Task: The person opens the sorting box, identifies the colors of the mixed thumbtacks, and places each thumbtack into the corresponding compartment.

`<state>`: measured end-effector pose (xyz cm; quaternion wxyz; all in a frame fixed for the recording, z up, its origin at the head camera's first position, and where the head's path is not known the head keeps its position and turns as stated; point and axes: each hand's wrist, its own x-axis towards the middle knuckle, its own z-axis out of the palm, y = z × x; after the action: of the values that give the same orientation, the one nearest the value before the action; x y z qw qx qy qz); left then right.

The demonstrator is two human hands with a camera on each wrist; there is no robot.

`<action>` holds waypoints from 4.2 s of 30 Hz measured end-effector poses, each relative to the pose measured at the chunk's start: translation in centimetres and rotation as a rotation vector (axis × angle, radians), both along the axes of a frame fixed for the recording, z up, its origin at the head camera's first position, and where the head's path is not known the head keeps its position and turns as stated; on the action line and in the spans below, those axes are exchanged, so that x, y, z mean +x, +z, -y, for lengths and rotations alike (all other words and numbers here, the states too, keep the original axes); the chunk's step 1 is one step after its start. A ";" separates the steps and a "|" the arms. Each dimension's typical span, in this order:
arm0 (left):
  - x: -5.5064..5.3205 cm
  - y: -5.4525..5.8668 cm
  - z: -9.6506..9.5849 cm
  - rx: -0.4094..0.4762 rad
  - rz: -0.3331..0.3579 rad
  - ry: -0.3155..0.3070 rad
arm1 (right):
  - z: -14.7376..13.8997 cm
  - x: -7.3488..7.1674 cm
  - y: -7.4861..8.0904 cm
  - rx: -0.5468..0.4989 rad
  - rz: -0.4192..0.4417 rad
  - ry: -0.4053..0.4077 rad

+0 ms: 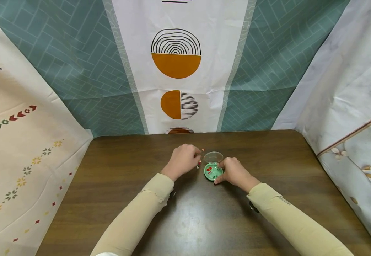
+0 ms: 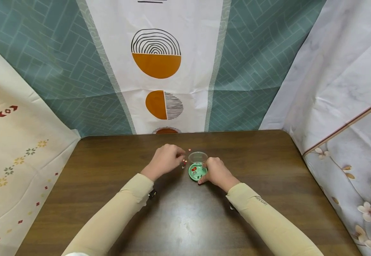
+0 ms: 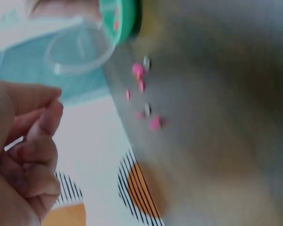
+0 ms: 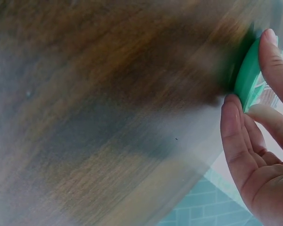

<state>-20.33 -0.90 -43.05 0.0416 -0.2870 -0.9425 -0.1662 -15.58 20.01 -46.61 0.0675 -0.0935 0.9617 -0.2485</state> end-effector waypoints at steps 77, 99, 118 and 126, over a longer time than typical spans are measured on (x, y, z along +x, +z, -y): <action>3.0 -4.1 -2.3 0.010 0.199 -0.107 | 0.3 0.2 0.1 0.013 0.005 0.038; 3.5 -3.4 -6.2 -0.323 -0.056 -0.082 | -0.2 0.1 0.1 -0.006 -0.009 0.058; 2.2 0.0 -2.7 -0.100 0.132 -0.030 | -0.1 0.0 0.2 0.019 -0.002 0.039; 0.0 0.4 1.1 0.090 0.119 0.171 | -0.1 0.1 0.3 0.012 -0.005 0.031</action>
<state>-20.34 -2.02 -42.64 0.0124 -0.1930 -0.9560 -0.2207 -15.52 20.08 -46.29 0.0697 -0.1085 0.9618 -0.2413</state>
